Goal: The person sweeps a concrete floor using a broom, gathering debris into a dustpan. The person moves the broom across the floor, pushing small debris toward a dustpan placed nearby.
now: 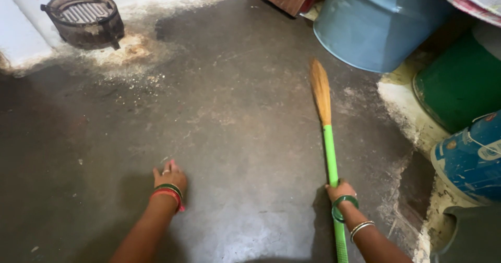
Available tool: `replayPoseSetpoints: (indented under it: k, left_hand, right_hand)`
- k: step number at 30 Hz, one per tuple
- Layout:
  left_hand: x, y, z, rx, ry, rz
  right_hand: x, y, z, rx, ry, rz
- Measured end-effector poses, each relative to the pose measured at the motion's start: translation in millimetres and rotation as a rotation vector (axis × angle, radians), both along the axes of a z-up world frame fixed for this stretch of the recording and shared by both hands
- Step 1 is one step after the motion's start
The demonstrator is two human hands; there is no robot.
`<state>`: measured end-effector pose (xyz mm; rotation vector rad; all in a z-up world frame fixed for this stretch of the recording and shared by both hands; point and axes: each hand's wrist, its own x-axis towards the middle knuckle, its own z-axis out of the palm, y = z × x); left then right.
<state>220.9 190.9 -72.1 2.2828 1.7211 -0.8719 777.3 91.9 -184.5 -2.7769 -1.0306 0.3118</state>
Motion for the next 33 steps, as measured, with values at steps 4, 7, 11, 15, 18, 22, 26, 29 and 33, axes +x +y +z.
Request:
replayPoseSetpoints:
  k: [4, 7, 11, 15, 18, 22, 26, 29, 33]
  left_hand:
    - [3, 10, 19, -0.125, -0.073, -0.012]
    - [6, 22, -4, -0.018, -0.123, -0.033]
    - [20, 62, -56, -0.096, -0.118, 0.099]
    - [36, 84, -106, 0.030, -0.161, 0.191]
    - [42, 85, -117, 0.027, -0.091, 0.171]
    - [48, 94, -132, 0.163, -0.151, 0.235]
    - [50, 96, -136, 0.130, -0.093, 0.163]
    - [44, 93, -128, 0.123, -0.092, 0.123]
    - [35, 92, -109, 0.056, -0.192, 0.173]
  right_hand:
    - [-13, -1, 2, 0.276, 0.000, -0.119]
    - [-15, 29, 20, 0.375, 0.027, -0.123]
    - [21, 110, 77, 0.478, -0.135, -0.005]
    - [54, 187, 139, 0.349, -0.107, -0.068]
    - [61, 228, 155, 0.144, -0.055, -0.149]
    - [45, 229, 144, 0.113, -0.046, -0.030]
    - [12, 200, 134, 0.224, -0.072, 0.108]
    - [-8, 178, 139, 0.293, -0.043, 0.164]
    - [-15, 187, 147, 0.366, -0.008, 0.073]
